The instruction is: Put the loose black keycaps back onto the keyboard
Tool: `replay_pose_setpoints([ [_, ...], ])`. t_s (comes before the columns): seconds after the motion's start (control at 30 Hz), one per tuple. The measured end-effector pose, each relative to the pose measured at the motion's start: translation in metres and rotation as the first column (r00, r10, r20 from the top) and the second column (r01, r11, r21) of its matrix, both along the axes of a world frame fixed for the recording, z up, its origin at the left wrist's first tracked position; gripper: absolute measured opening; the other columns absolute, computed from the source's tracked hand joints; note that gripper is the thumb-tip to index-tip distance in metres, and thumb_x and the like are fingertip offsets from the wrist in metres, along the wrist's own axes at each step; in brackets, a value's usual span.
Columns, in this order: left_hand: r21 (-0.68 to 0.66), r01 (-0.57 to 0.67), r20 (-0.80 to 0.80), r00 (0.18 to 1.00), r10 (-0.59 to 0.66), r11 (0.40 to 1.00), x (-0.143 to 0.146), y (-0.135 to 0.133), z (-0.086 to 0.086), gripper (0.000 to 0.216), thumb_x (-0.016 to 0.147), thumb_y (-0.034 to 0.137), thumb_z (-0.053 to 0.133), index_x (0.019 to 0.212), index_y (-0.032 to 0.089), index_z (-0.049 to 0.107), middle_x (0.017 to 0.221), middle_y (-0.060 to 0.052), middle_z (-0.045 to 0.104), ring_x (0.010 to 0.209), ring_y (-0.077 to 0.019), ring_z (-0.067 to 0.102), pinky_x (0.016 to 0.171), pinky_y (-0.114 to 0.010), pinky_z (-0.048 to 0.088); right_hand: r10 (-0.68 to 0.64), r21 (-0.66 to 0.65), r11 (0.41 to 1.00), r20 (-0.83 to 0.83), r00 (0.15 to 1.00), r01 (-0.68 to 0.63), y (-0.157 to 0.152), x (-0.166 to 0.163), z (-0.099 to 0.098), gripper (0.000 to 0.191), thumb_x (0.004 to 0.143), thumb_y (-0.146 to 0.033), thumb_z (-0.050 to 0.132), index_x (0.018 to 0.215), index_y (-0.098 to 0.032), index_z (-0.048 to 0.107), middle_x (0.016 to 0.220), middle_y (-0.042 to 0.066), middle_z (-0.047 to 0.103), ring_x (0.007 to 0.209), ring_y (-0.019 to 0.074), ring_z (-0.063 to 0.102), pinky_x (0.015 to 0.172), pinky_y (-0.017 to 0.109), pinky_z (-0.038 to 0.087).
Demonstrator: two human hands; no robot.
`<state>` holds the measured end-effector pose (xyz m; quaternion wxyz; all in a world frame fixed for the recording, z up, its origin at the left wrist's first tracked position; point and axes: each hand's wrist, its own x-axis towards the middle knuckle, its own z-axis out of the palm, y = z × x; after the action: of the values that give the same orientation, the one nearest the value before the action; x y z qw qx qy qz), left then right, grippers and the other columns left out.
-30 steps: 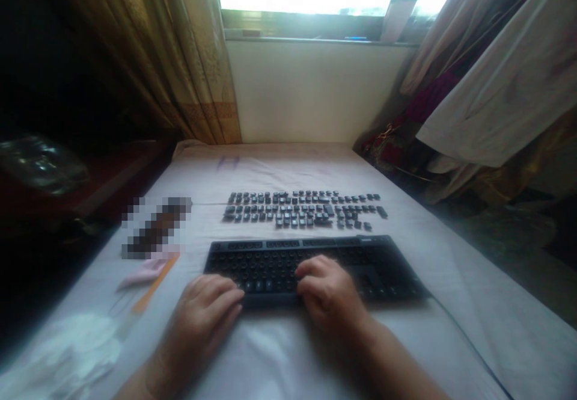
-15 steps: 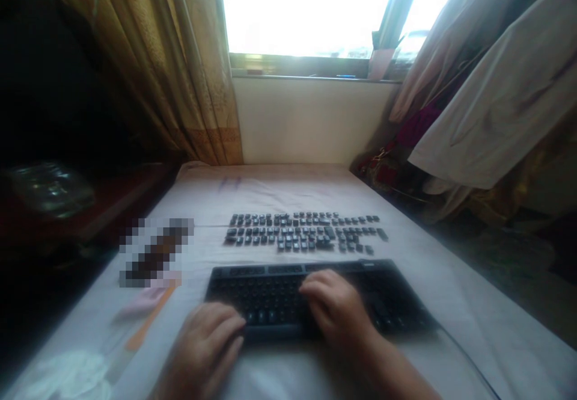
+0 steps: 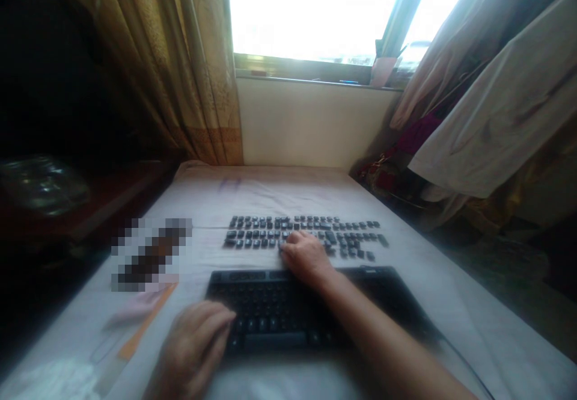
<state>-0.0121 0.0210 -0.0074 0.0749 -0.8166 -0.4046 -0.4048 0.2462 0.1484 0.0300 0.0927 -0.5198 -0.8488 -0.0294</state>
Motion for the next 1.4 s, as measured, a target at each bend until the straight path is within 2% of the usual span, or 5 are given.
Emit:
replay_pose_setpoints([
  [0.2, -0.011, -0.004, 0.004, 1.0, 0.004, 1.0, 0.001, 0.0, -0.001, 0.021, 0.094, 0.018, 0.053, 0.109, 0.023, 0.066, 0.102, -0.004, 0.069, 0.096, -0.0179, 0.065, 0.086, -0.03, 0.054, 0.017, -0.04, 0.999, 0.01, 1.0, -0.017, 0.0, 0.004, 0.002, 0.026, 0.092, -0.025, 0.055, 0.083, -0.025, 0.079, 0.101, 0.007, 0.071, 0.096, 0.0225, 0.06, 0.08, 0.03, 0.046],
  [0.37, -0.036, -0.002, 0.01, 1.0, 0.002, 0.999, 0.002, 0.0, -0.001, 0.022, 0.094, 0.017, 0.052, 0.11, 0.022, 0.065, 0.101, -0.005, 0.069, 0.096, -0.0182, 0.065, 0.086, -0.03, 0.054, -0.016, -0.054, 0.998, -0.007, 1.0, 0.016, 0.007, 0.004, 0.003, 0.023, 0.089, -0.026, 0.059, 0.102, -0.026, 0.079, 0.108, 0.008, 0.071, 0.101, 0.0229, 0.061, 0.084, 0.03, 0.046],
  [0.87, -0.073, 0.009, 0.021, 1.0, -0.007, 0.997, 0.007, 0.0, 0.002, 0.021, 0.093, 0.015, 0.051, 0.108, 0.023, 0.065, 0.099, -0.004, 0.069, 0.094, -0.0189, 0.065, 0.083, -0.032, 0.054, -0.029, -0.072, 0.997, -0.126, 0.992, 0.02, 0.011, 0.001, 0.001, 0.014, 0.081, -0.019, 0.068, 0.093, -0.02, 0.075, 0.108, 0.009, 0.07, 0.102, 0.0239, 0.062, 0.089, 0.033, 0.048],
  [1.13, -0.079, 0.024, -0.016, 1.0, -0.025, 0.997, 0.009, -0.001, 0.006, 0.021, 0.094, 0.011, 0.05, 0.106, 0.021, 0.064, 0.097, -0.004, 0.068, 0.094, -0.0183, 0.063, 0.085, -0.033, 0.051, 0.032, -0.132, 0.988, -0.35, 0.936, -0.083, -0.053, 0.02, 0.015, 0.01, 0.081, -0.017, 0.069, 0.091, -0.02, 0.068, 0.096, 0.005, 0.071, 0.091, 0.0201, 0.065, 0.082, 0.032, 0.05],
  [1.4, -0.019, 0.131, -0.144, 0.981, -0.132, 0.991, 0.034, -0.008, 0.018, 0.021, 0.097, 0.012, 0.047, 0.1, 0.02, 0.066, 0.091, -0.003, 0.069, 0.088, -0.0176, 0.062, 0.087, -0.034, 0.05, 0.025, -0.21, 0.966, -0.508, 0.861, -0.152, -0.108, 0.031, -0.008, 0.014, 0.078, -0.013, 0.068, 0.089, -0.022, 0.068, 0.089, 0.003, 0.074, 0.085, 0.0195, 0.069, 0.076, 0.03, 0.052],
])
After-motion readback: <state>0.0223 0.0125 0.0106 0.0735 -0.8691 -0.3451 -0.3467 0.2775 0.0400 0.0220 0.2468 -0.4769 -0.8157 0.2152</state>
